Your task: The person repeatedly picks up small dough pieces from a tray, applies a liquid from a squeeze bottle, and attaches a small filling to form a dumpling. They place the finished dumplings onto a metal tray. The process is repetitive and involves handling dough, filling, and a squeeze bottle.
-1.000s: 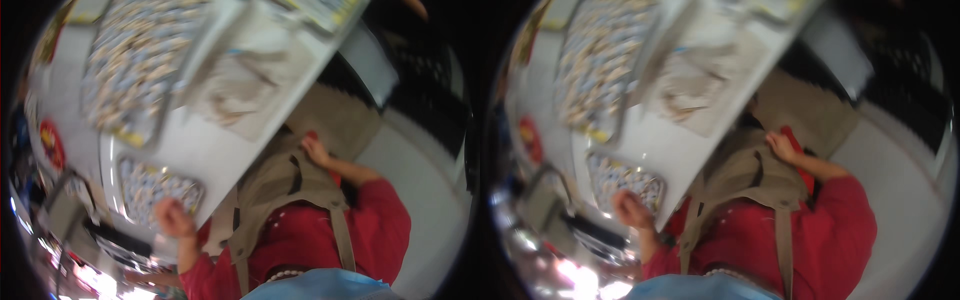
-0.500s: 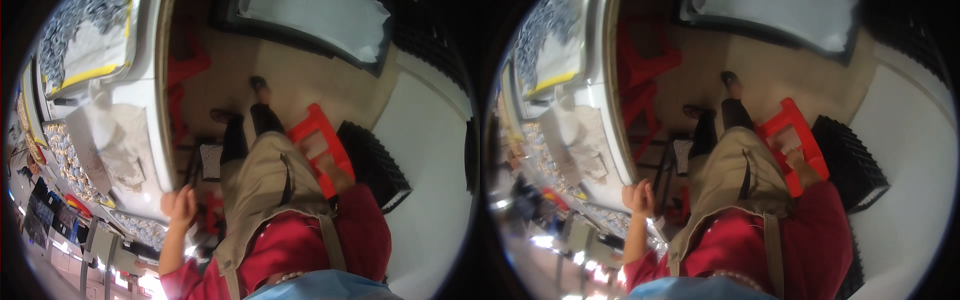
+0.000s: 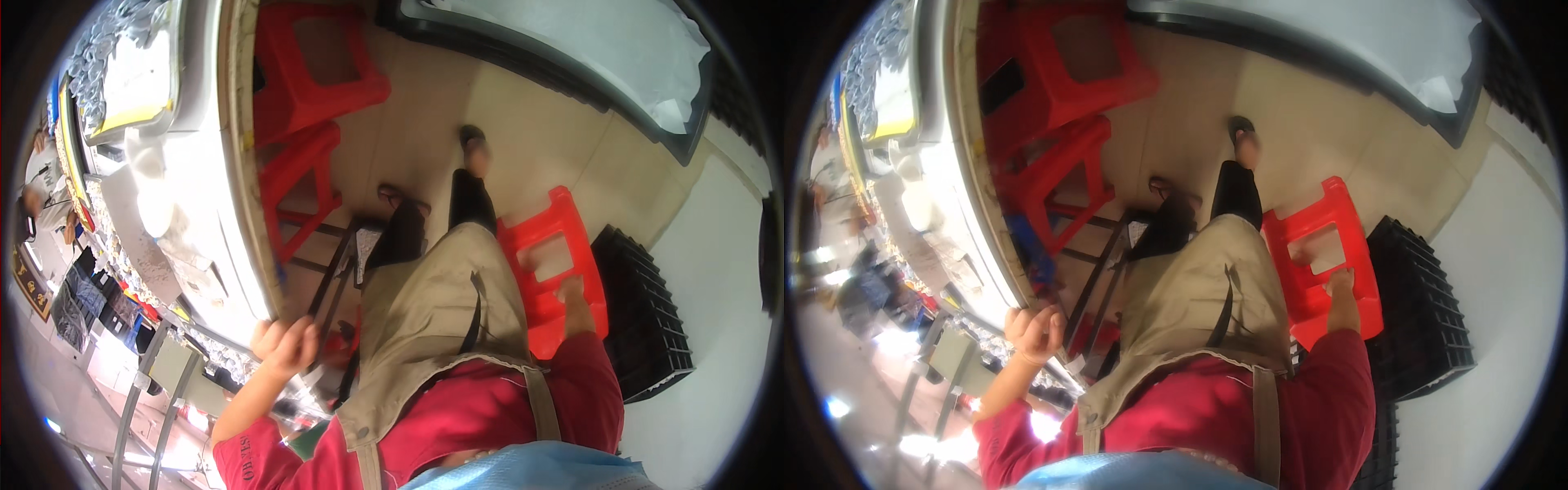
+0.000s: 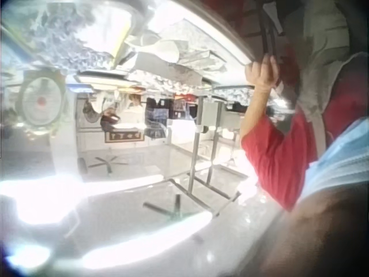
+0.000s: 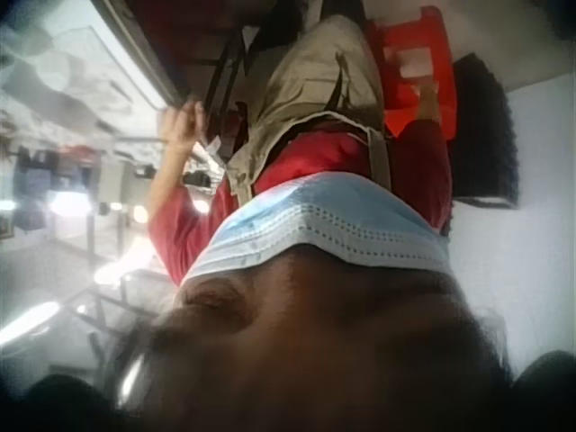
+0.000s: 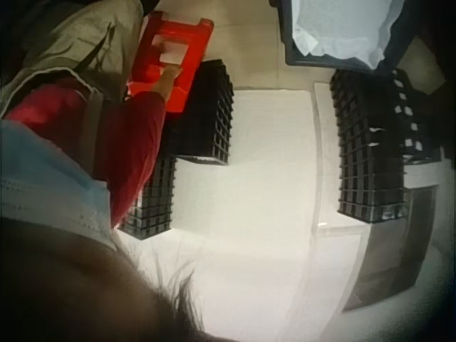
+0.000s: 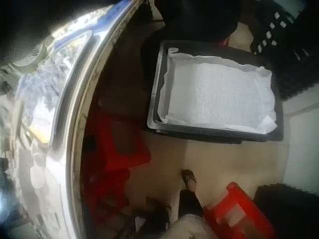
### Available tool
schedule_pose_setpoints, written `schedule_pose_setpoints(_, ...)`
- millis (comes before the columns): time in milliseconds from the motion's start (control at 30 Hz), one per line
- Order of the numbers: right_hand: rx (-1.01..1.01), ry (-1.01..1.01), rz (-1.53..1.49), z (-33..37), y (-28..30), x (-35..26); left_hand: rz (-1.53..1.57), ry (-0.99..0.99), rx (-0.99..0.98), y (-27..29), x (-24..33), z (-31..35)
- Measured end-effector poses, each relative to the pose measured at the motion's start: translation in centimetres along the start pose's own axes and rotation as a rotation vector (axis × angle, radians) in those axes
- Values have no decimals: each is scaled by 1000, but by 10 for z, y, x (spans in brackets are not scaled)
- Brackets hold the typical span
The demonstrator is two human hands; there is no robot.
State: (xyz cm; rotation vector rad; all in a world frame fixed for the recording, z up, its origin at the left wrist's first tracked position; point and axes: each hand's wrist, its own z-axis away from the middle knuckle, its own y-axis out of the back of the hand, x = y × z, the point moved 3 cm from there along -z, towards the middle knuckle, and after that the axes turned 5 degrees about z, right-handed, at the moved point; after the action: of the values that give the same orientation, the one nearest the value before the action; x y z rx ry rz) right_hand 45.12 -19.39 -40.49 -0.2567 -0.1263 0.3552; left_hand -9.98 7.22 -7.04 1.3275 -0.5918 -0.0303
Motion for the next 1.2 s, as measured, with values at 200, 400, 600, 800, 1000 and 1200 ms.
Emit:
schedule_pose_setpoints(200, 132, 29, 113, 11, 61, -48, 180, -46, 86, 6, 1, 2)
schedule_pose_setpoints(400, 362, 87, 139, 74, 167, -122, 481, -79, 282, 18, -14, 3)
schedule_pose_setpoints(600, 568, 149, 121, 129, 370, -154, 515, -13, 365, 17, -21, 20)
schedule_pose_setpoints(800, 674, 196, -31, 144, 472, -150, 837, 274, 164, 0, -43, 17)
schedule_pose_setpoints(1000, 789, 215, -103, 143, 499, -125, 707, 398, -48, -49, -36, 66)
schedule_pose_setpoints(1200, 994, 285, -196, 145, 522, -111, 290, 153, 344, -2, -14, 26)
